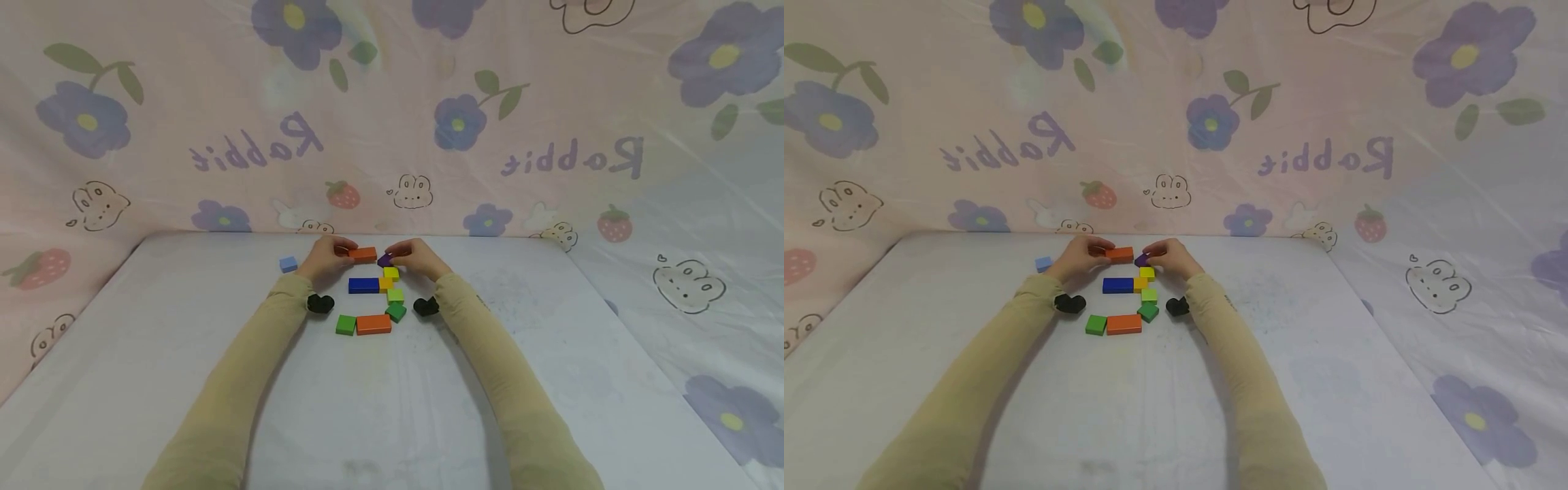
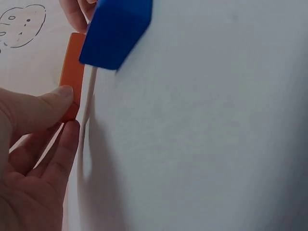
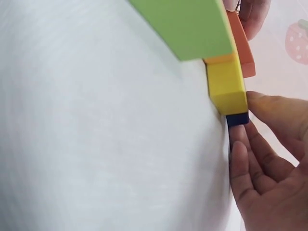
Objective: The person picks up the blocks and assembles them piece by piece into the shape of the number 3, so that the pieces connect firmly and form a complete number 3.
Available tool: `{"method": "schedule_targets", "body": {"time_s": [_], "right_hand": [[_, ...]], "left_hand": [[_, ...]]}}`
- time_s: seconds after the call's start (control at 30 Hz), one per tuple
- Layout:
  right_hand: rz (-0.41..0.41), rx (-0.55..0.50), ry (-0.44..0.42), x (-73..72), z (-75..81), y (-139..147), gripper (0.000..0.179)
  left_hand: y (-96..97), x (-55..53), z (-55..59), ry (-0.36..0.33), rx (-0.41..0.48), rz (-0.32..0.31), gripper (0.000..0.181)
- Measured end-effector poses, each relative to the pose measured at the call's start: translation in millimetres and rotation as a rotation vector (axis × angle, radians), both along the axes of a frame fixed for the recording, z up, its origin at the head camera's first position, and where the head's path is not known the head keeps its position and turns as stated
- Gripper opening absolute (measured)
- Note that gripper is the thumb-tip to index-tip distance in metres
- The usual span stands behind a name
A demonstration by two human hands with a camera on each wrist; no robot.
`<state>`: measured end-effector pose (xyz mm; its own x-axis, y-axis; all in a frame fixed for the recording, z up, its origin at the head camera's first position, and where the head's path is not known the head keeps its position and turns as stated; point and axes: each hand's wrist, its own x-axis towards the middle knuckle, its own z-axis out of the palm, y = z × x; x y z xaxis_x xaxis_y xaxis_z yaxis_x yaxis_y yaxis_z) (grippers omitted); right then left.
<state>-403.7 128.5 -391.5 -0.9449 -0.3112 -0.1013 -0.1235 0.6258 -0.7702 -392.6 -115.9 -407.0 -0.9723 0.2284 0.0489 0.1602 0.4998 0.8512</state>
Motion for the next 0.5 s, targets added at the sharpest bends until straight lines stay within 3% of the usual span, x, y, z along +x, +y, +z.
{"method": "schedule_targets", "body": {"time_s": [0.5], "right_hand": [[-0.007,0.005,-0.015,-3.3,-1.3,0.2,0.028]], "left_hand": [[11.3,4.7,1.1,0.011,-0.014,0.015,0.033]]}}
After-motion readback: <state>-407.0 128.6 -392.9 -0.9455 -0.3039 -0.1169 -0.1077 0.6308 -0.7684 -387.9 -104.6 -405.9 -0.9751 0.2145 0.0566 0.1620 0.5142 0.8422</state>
